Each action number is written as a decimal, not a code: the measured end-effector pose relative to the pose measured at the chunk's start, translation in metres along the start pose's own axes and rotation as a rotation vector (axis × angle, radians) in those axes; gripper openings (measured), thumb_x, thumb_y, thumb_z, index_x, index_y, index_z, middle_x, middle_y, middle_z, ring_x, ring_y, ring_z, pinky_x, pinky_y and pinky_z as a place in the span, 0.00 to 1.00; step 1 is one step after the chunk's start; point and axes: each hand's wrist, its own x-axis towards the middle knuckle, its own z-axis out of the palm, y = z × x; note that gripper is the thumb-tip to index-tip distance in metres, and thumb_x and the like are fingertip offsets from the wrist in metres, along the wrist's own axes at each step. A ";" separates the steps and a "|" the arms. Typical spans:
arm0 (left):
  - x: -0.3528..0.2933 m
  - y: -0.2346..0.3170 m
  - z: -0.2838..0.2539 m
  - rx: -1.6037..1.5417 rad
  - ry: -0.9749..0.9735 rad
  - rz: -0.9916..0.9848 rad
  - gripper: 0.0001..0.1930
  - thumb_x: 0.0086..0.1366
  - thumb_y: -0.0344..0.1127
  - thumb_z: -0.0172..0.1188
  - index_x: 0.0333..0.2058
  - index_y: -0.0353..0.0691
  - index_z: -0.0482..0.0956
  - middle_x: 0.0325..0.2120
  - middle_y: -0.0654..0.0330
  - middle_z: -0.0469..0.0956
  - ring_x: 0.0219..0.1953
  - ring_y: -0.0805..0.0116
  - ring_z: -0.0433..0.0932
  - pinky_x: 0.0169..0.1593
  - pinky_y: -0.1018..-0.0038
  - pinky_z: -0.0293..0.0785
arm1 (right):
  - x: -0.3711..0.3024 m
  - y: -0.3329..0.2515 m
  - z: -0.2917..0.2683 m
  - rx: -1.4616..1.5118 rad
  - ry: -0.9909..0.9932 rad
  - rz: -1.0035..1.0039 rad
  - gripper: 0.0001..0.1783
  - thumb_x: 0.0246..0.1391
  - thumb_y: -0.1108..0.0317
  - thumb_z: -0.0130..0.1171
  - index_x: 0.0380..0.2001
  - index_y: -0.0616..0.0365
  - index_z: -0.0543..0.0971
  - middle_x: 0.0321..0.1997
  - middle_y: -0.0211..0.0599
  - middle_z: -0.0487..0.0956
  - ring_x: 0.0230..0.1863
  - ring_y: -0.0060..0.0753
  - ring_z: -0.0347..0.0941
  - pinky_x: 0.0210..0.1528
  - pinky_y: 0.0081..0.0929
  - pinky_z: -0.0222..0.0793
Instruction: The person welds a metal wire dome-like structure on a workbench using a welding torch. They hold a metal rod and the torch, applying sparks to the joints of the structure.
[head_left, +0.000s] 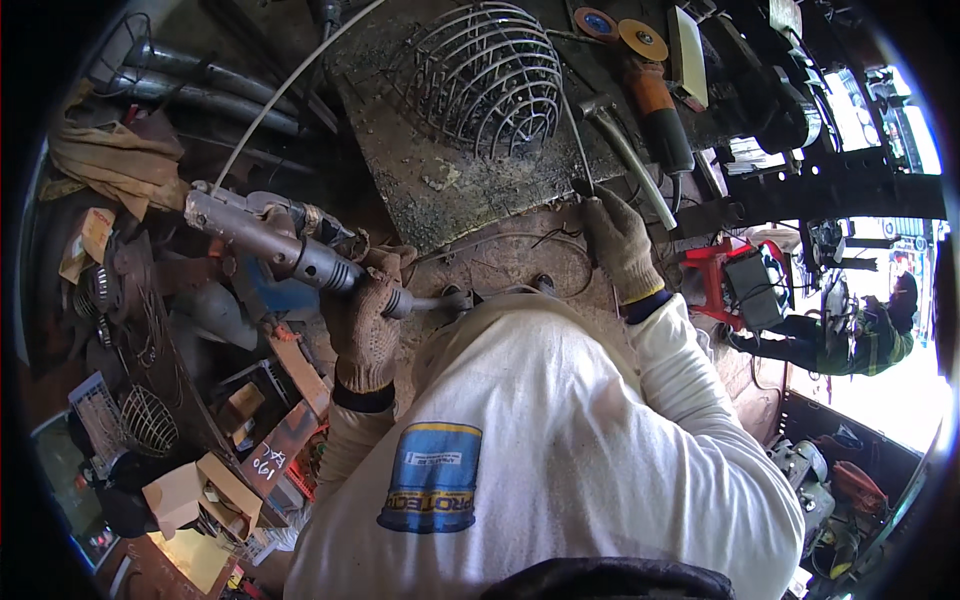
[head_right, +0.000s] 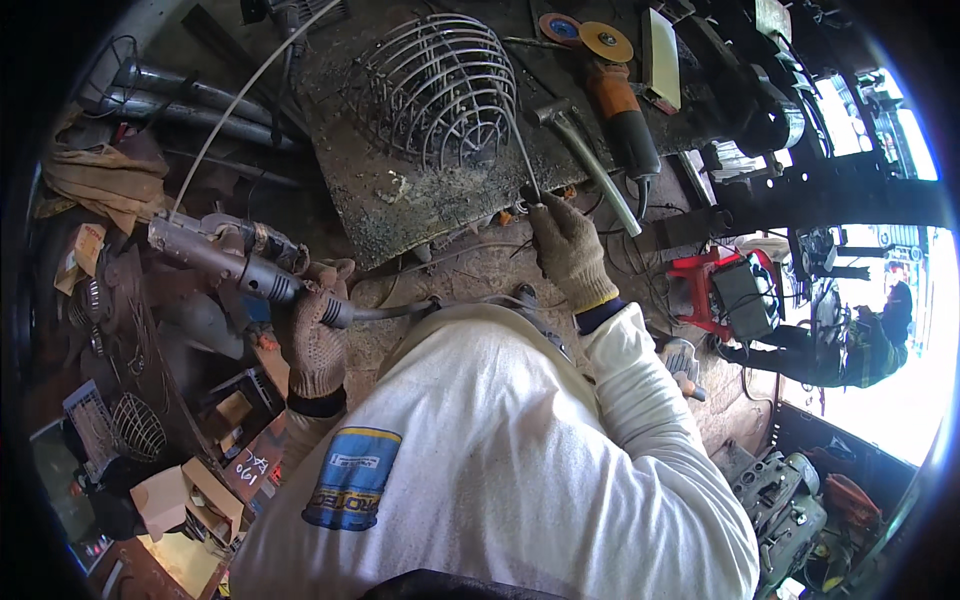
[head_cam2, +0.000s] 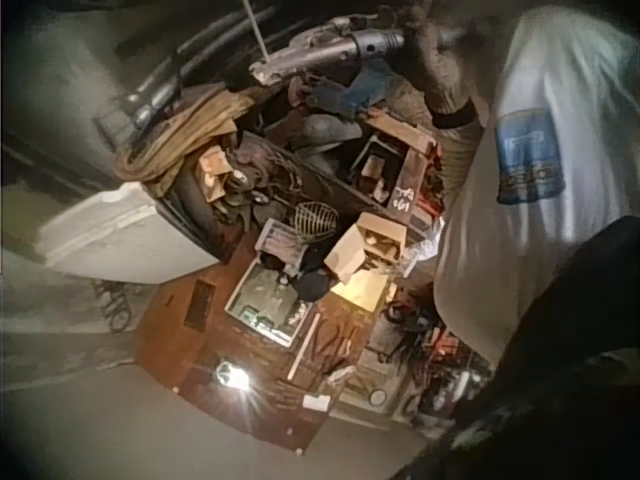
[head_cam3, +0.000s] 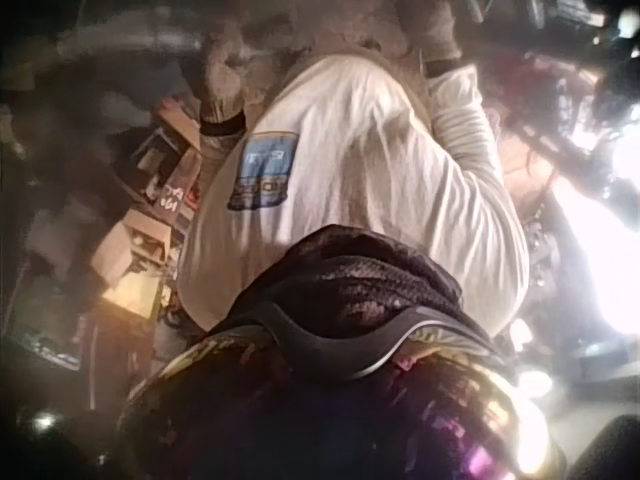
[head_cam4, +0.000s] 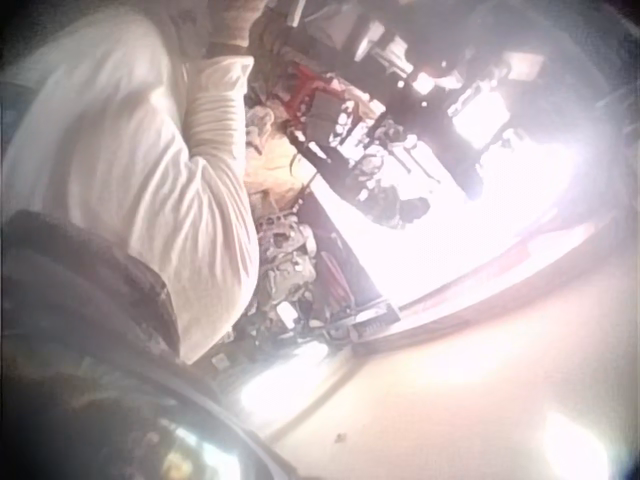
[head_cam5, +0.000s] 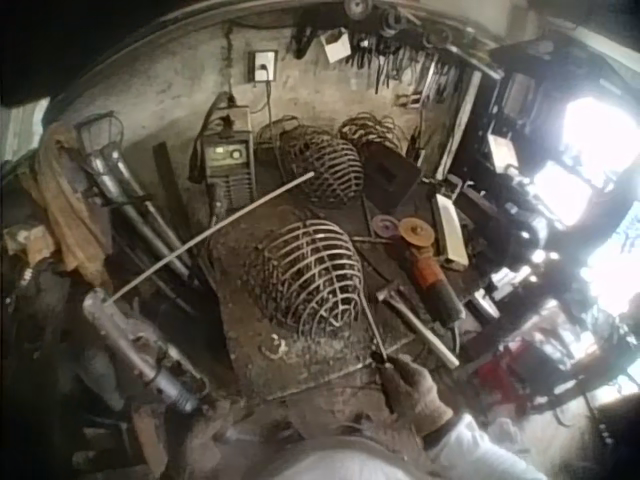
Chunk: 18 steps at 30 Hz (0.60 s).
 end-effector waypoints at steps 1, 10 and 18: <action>0.002 0.000 -0.001 -0.025 -0.002 -0.025 0.23 0.62 0.23 0.63 0.56 0.32 0.72 0.38 0.50 0.82 0.46 0.52 0.82 0.59 0.51 0.78 | -0.002 -0.002 0.001 -0.067 -0.025 -0.002 0.22 0.69 0.60 0.58 0.61 0.60 0.78 0.29 0.23 0.77 0.30 0.14 0.70 0.31 0.19 0.67; 0.009 -0.002 -0.020 0.092 0.088 -0.136 0.26 0.61 0.25 0.66 0.57 0.32 0.71 0.38 0.51 0.82 0.46 0.51 0.83 0.57 0.56 0.79 | -0.011 0.019 0.003 -0.344 -0.066 -0.212 0.23 0.67 0.62 0.59 0.62 0.57 0.77 0.39 0.44 0.85 0.42 0.28 0.82 0.46 0.28 0.75; 0.017 -0.004 -0.030 0.064 -0.051 -0.121 0.27 0.59 0.27 0.68 0.57 0.32 0.71 0.38 0.52 0.82 0.47 0.52 0.82 0.56 0.55 0.79 | -0.020 -0.014 0.007 -0.531 -0.080 -0.281 0.22 0.67 0.62 0.57 0.61 0.58 0.78 0.42 0.48 0.84 0.43 0.40 0.81 0.47 0.34 0.76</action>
